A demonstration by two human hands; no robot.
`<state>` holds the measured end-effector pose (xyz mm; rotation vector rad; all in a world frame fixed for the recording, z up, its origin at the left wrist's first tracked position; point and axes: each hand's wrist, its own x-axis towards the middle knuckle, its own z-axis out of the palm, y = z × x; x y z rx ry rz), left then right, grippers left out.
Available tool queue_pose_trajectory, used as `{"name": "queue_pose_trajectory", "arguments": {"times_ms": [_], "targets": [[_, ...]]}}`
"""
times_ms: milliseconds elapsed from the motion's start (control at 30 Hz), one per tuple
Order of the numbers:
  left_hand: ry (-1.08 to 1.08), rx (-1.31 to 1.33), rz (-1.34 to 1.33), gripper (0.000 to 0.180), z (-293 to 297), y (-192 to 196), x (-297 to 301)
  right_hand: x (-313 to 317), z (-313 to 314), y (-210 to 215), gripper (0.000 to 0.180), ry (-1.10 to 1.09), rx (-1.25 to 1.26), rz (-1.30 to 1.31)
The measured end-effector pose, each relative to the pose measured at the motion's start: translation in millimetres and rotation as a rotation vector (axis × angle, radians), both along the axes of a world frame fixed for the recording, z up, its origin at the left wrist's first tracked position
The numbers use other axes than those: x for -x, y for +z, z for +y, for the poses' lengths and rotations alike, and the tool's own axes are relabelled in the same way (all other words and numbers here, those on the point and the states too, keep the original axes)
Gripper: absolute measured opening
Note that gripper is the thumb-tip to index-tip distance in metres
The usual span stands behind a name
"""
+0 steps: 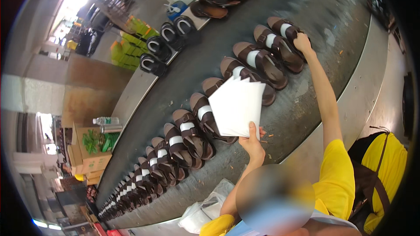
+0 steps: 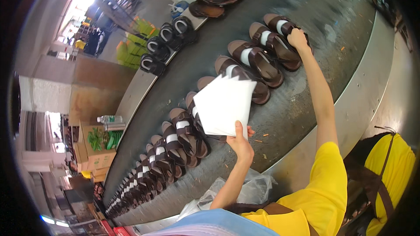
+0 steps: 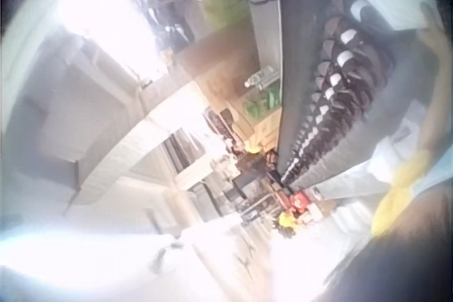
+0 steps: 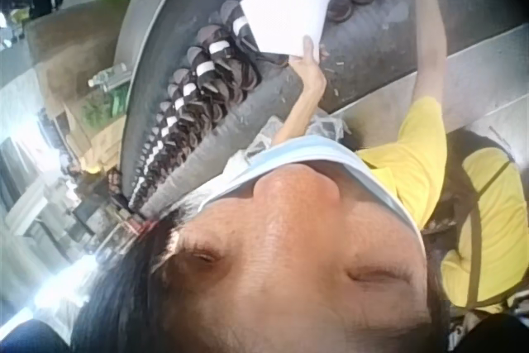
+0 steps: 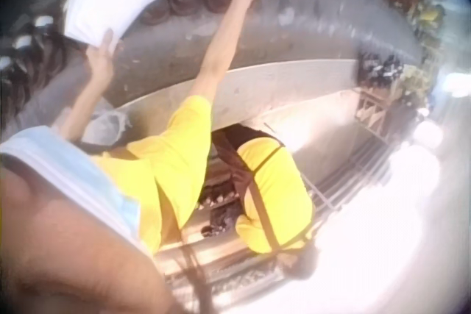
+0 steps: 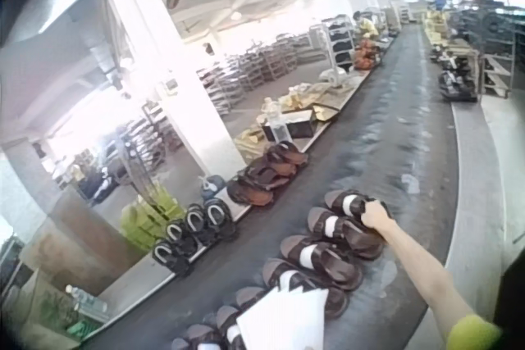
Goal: The person inserts foam padding into sandals on a conveyor belt by hand, retrieves more foam sheets from a box, and inserts them into the sandals.
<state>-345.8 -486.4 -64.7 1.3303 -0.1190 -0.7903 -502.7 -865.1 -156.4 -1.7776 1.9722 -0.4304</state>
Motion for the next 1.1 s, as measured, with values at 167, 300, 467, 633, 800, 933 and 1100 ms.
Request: {"name": "queue_pose_trajectory", "arguments": {"times_ms": [167,300,467,633,800,933,1100], "targets": [[-0.013,-0.031,-0.024,0.027,57,7,7,-30,157,46,0.028,0.386,0.375,-0.637],[-0.054,-0.044,-0.063,0.027,124,4,13,-40,263,70,0.032,0.581,-0.107,-0.706],[-0.198,-0.133,-0.118,0.032,228,14,21,-76,377,153,0.044,0.885,0.1,-0.825],[-0.3,-0.045,-0.047,0.045,349,40,29,-106,496,194,0.059,1.644,-0.361,-0.567],[-0.11,-0.157,-0.094,0.049,506,50,53,-112,619,180,0.061,2.001,-0.541,-0.38],[-0.09,-0.322,0.036,0.047,617,57,106,-105,747,191,0.06,2.003,-0.786,-0.269],[0.428,-0.077,-0.095,0.054,673,54,171,-90,855,180,0.057,2.268,-0.698,-0.256]]}}
